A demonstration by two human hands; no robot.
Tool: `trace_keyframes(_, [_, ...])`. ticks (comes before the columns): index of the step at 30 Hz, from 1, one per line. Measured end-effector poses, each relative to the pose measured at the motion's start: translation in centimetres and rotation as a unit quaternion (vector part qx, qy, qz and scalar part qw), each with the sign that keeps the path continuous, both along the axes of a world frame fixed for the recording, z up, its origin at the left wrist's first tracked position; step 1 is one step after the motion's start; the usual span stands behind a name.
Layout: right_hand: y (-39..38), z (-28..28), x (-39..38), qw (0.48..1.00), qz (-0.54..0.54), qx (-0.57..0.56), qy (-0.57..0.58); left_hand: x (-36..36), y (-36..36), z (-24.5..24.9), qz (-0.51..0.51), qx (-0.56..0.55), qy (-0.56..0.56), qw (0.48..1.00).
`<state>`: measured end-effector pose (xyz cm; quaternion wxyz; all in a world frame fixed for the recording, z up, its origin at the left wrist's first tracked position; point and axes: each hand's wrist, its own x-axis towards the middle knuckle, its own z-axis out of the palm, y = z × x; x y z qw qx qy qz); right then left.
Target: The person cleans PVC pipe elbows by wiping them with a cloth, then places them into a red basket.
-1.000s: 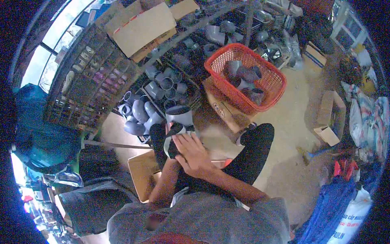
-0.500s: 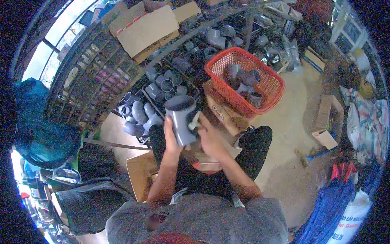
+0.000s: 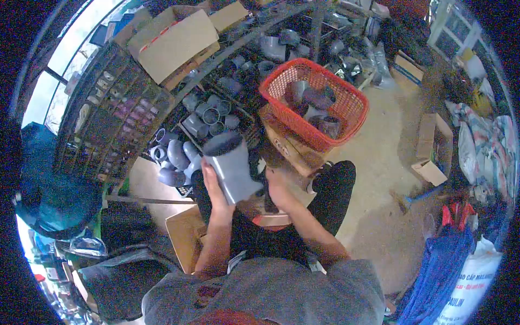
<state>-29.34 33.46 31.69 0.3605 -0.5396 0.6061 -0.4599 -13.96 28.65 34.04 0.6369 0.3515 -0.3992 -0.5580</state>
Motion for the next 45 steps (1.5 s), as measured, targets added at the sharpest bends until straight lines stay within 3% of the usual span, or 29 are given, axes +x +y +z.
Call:
trace_keyframes(2, [1.2, 0.6, 0.3, 0.999, -0.035, 0.033, -0.019, 0.7, -1.0, -0.6, 0.003, 0.001, 0.04, 0.999])
trace_keyframes(3, [1.6, 1.7, -0.3, 0.98, 0.001, 0.169, -0.107, 0.9, -2.0, -1.6, 0.029, -0.012, 0.054, 0.998])
trace_keyframes(4, [1.8, 1.2, -0.3, 0.98, 0.0, 0.17, -0.108, 1.0, -2.7, -2.1, 0.029, -0.011, 0.054, 0.998])
trace_keyframes(6, [2.2, -1.1, 0.1, 0.987, 0.015, -0.027, -0.157, 1.1, -3.6, -2.7, 0.039, 0.033, 0.12, 0.991])
trace_keyframes(8, [1.3, -2.3, -1.0, 0.985, 0.028, -0.023, -0.171, 0.3, -3.6, -2.0, 0.048, 0.04, 0.145, 0.988])
trace_keyframes(10, [1.3, 0.7, -1.3, 0.992, -0.061, -0.048, -0.096, 0.1, -4.1, -2.6, 0.053, 0.052, 0.165, 0.983])
trace_keyframes(11, [0.9, 1.7, -1.1, 0.987, -0.094, -0.111, -0.067, 0.0, -4.3, -2.8, 0.055, 0.051, 0.168, 0.983])
trace_keyframes(14, [0.1, -0.3, -2.1, 0.994, -0.038, -0.098, 0.002, -0.4, -3.7, -3.3, 0.003, 0.101, 0.202, 0.974])
trace_keyframes(18, [-0.9, -2.5, -2.2, 0.997, -0.045, -0.004, 0.067, -2.9, -1.3, -3.7, -0.034, 0.076, 0.047, 0.995])
trace_keyframes(20, [-1.7, -6.1, -3.3, 0.989, -0.062, -0.114, 0.071, -3.3, -0.9, -4.1, -0.047, 0.049, 0.016, 0.998])
trace_keyframes(21, [-1.8, -6.3, -3.7, 0.989, -0.063, -0.114, 0.071, -3.2, -1.3, -3.9, -0.08, 0.01, -0.028, 0.996])
trace_keyframes(23, [-1.8, -6.7, -4.5, 0.988, -0.14, -0.04, -0.055, -2.8, -1.5, -4.3, -0.127, 0.01, -0.099, 0.987])
trace_keyframes(24, [-2.4, -7.6, -5.7, 0.977, -0.186, -0.099, -0.022, -2.2, -1.8, -5.5, -0.157, 0.021, -0.122, 0.98])
trace_keyframes(25, [-3.3, -9.6, -7.9, 0.974, -0.222, 0.017, -0.038, -1.7, -1.9, -5.4, -0.172, 0.053, -0.11, 0.978])
trace_keyframes(26, [-4.5, -11.0, -9.6, 0.952, -0.277, -0.063, -0.114, -1.1, -2.1, -6.2, -0.172, 0.056, -0.111, 0.977])
trace_keyframes(27, [-5.4, -10.0, -11.4, 0.923, -0.341, -0.015, -0.178, -0.4, -2.2, -8.0, -0.183, 0.066, -0.115, 0.974])
trace_keyframes(28, [-5.9, -4.8, -12.6, 0.896, -0.343, 0.067, -0.274, 0.2, -2.4, -9.7, -0.192, 0.075, -0.119, 0.971])
trace_keyframes(31, [-8.8, -7.4, -19.4, 0.877, -0.357, -0.014, -0.321, 2.4, -1.7, -13.4, -0.184, 0.128, -0.141, 0.964])
trace_keyframes(34, [-12.7, -15.9, -29.5, 0.869, -0.317, 0.061, -0.374, 3.3, 0.0, -14.9, -0.189, 0.175, -0.142, 0.956])
trace_keyframes(35, [-13.0, -13.9, -28.9, 0.871, -0.315, 0.062, -0.373, 3.3, 0.3, -15.3, -0.189, 0.195, -0.14, 0.952])
trace_keyframes(37, [-13.0, -7.8, -26.1, 0.825, -0.295, 0.088, -0.475, 3.2, 1.2, -16.1, -0.204, 0.163, -0.1, 0.96])
trace_keyframes(39, [-13.8, -9.1, -26.6, 0.822, -0.283, 0.07, -0.489, 2.9, 1.6, -16.1, -0.218, 0.128, -0.064, 0.965])
trace_keyframes(42, [-14.5, -12.0, -27.8, 0.843, -0.205, 0.01, -0.497, 2.6, 1.1, -15.6, -0.22, 0.193, -0.083, 0.953])
trace_keyframes(44, [-13.6, -13.7, -27.7, 0.821, -0.142, 0.006, -0.553, 2.4, 0.9, -15.8, -0.221, 0.194, -0.063, 0.954])
trace_keyframes(45, [-12.8, -13.3, -25.9, 0.84, -0.169, -0.005, -0.516, 2.3, 0.7, -16.0, -0.222, 0.196, -0.063, 0.953])
